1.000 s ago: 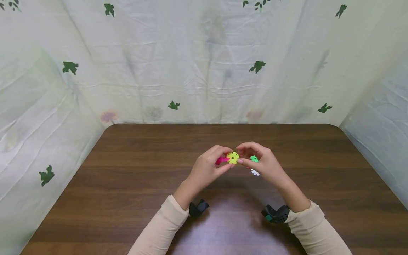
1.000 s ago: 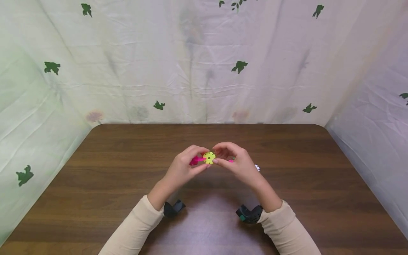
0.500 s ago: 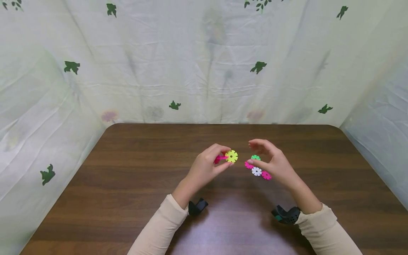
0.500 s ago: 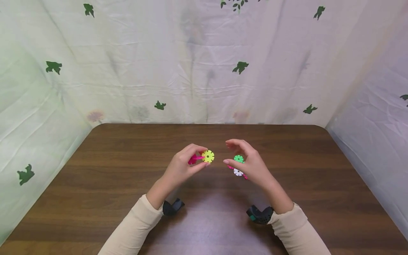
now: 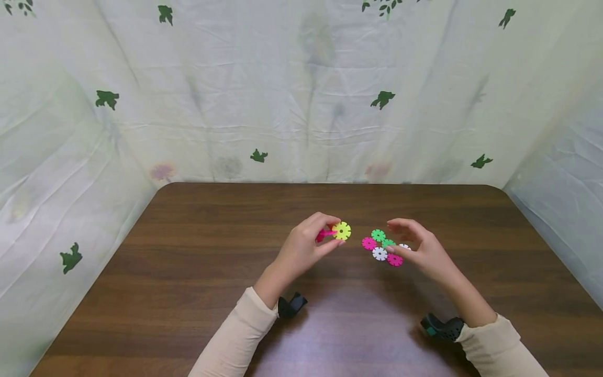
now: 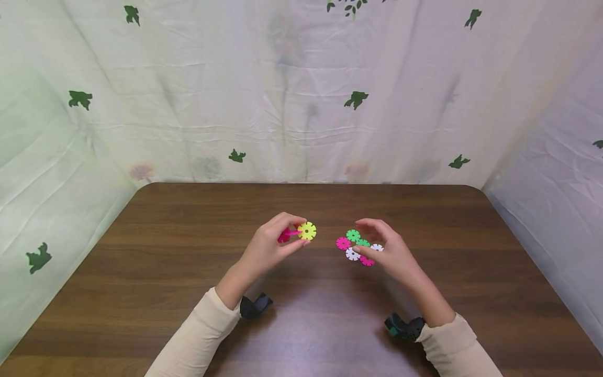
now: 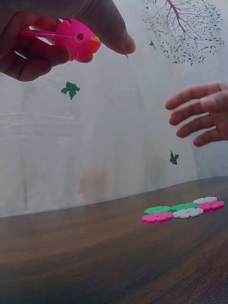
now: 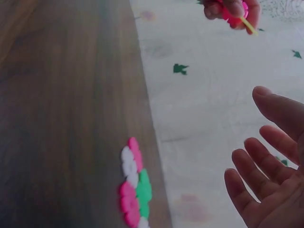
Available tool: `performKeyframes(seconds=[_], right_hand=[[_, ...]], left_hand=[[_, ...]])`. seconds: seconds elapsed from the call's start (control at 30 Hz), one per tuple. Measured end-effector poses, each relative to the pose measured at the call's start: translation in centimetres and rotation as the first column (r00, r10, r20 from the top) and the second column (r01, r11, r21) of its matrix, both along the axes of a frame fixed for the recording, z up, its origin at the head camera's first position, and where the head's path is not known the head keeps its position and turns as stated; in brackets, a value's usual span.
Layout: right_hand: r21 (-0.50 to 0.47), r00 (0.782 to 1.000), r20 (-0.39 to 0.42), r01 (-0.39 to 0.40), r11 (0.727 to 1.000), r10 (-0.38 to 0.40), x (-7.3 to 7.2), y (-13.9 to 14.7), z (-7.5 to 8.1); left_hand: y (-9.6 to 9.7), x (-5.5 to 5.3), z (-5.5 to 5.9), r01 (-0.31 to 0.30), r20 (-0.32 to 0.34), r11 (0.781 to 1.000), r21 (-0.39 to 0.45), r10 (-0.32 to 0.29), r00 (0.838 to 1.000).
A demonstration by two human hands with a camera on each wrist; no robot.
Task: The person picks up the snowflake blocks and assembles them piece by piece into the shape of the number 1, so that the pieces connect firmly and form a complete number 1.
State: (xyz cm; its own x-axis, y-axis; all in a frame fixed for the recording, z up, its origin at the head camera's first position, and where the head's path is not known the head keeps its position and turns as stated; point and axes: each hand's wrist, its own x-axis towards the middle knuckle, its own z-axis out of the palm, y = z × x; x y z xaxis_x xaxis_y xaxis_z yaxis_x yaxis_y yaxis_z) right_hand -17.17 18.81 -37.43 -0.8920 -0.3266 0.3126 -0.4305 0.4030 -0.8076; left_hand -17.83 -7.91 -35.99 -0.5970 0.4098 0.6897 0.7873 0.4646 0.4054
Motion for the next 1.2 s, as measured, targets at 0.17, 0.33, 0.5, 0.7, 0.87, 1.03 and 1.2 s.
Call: performKeyframes(seconds=[0.17, 0.33, 0.5, 0.7, 0.87, 1.03, 1.2], right_hand=[[0.052, 1.0, 0.01, 0.021, 0.998, -0.022, 0.1, 0.8, -0.6], [0.099, 0.996, 0.083, 0.032, 0.995, -0.04, -0.9, 2.1, -2.7], [0.137, 0.992, 0.122, -0.001, 0.991, -0.016, -1.4, 2.7, -3.7], [0.185, 0.988, 0.151, -0.055, 0.981, 0.026, -1.8, 3.4, -4.9], [0.213, 0.991, 0.128, -0.061, 0.975, 0.034, -2.0, 3.6, -5.4], [0.235, 0.994, 0.098, -0.065, 0.97, 0.043, -2.2, 3.9, -5.5], [0.294, 0.998, 0.038, -0.058, 0.954, 0.048, -2.3, 4.0, -5.6]], left_hand=[[0.0, 0.0, 0.0, 0.01, 0.009, 1.0, 0.004, -0.01, 1.0], [0.1, 0.0, 0.0, 0.011, 0.015, 1.0, 0.003, -0.011, 1.0], [0.1, 0.0, 0.0, 0.01, 0.019, 1.0, -0.003, -0.01, 1.0], [0.1, 0.1, 0.1, 0.007, 0.028, 1.0, -0.002, -0.007, 1.0], [-0.1, 0.1, 0.1, 0.001, 0.032, 1.0, -0.008, 0.0, 0.999], [-0.1, 0.1, 0.1, 0.004, 0.036, 1.0, -0.003, -0.004, 0.999], [-0.1, 0.0, 0.1, 0.01, 0.037, 1.0, 0.007, -0.01, 0.999]])
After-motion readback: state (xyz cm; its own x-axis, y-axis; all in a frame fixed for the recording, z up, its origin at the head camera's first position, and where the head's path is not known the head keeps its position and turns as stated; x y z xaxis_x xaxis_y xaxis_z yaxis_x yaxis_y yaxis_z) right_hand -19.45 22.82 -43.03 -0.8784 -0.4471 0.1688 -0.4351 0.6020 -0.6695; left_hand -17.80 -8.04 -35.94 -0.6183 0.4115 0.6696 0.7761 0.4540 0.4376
